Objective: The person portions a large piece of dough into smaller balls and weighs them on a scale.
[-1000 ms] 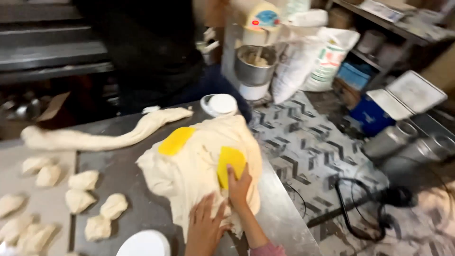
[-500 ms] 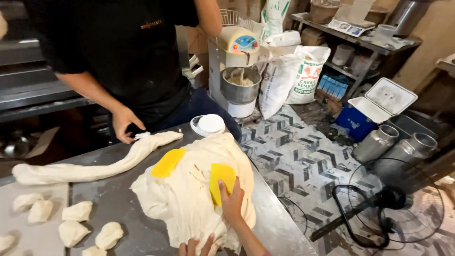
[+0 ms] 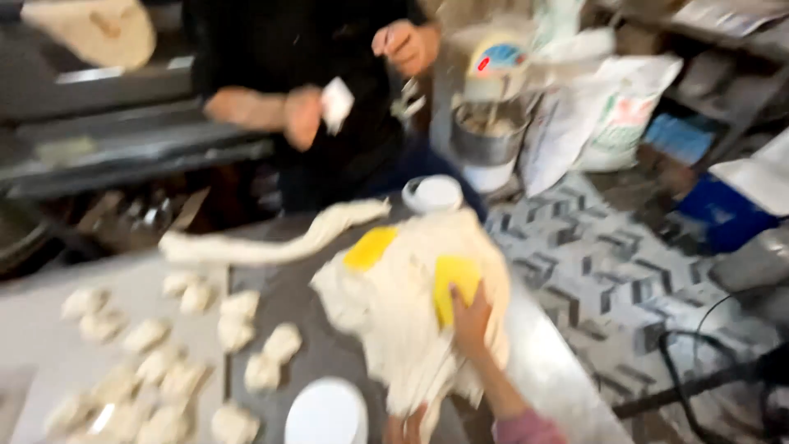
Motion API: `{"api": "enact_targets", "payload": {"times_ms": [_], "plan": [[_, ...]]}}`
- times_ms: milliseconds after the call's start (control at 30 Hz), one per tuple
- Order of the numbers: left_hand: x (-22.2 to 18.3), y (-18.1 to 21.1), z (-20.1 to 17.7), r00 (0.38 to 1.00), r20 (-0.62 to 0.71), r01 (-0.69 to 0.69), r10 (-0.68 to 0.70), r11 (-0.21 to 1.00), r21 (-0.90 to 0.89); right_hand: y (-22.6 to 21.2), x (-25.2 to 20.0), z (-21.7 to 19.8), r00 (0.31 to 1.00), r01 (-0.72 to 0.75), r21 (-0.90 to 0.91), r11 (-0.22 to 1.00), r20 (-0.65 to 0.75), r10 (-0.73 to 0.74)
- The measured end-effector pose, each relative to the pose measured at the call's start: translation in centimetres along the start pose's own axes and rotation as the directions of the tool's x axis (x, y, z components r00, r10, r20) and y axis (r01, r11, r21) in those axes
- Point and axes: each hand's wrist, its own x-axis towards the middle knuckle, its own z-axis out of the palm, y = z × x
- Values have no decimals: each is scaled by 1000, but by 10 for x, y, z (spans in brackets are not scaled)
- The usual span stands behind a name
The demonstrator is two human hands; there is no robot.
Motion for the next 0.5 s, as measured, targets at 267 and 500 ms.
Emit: {"api": "enact_targets", "payload": {"times_ms": [267,500], "plan": [[90,117,-150,682,540,548,-494,833,71,-55,-21,-93,988,94,159,983,110,-113],[79,118,-175,853,254,510,-456,833,-215,-198,-114,-142,632,211,-88,973,772,-67]]}}
